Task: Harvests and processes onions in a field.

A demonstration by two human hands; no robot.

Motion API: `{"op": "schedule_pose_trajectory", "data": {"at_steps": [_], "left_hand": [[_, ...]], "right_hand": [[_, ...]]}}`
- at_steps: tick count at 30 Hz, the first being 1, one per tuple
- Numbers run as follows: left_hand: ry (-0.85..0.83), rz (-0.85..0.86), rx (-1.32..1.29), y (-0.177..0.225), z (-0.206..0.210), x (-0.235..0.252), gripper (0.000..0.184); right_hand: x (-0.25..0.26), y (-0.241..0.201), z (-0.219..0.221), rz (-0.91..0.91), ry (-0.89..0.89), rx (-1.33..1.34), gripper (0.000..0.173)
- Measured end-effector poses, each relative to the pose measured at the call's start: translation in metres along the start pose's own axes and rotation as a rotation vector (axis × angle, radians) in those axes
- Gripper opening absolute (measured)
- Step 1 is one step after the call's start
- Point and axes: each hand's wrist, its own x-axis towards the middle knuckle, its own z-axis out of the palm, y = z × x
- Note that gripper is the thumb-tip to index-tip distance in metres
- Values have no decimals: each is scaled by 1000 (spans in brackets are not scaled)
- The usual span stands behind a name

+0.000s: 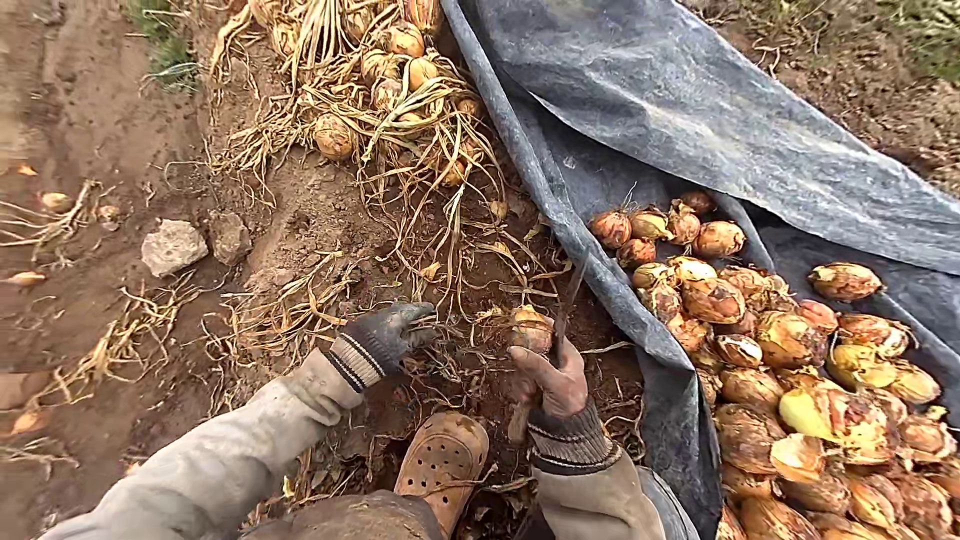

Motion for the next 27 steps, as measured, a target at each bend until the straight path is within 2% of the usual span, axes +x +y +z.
{"op": "schedule_pose_trajectory", "data": {"at_steps": [2,4,5,6,8,9,10,11,13,14,16,19,22,27], "left_hand": [[112,-163,178,-56,-5,10,51],[275,-337,278,-119,-33,9,61],[348,-454,297,-153,-52,6,62],[418,-590,300,-186,-72,0,61],[493,-852,296,-239,-109,-9,65],[511,-947,282,-253,-125,-8,71],[546,-990,247,-256,-138,-3,75],[600,-990,202,-251,-148,6,77],[693,-899,95,-229,-154,38,77],[702,-846,23,-214,-149,60,76],[646,-805,-91,-190,-129,107,72],[600,-846,-106,-178,-101,154,69],[630,-869,-110,-176,-101,157,68],[551,-996,-88,-188,-119,175,54]], "right_hand": [[13,-11,-24,-69,-87,252,40],[29,-26,-58,-180,-234,481,16],[32,-35,-69,-233,-217,574,18],[33,-44,-75,-278,-118,639,28],[36,-55,-83,-346,42,597,47],[39,-56,-80,-350,81,529,53],[42,-55,-73,-346,91,441,53],[45,-50,-62,-343,65,350,45],[50,-38,-31,-313,-51,156,19],[51,-31,-10,-270,-111,50,18],[52,-12,25,-120,-293,-210,31],[63,2,67,156,-561,-843,54],[93,-6,93,336,-532,-1194,61],[171,-68,120,308,-416,-1463,60]]}}
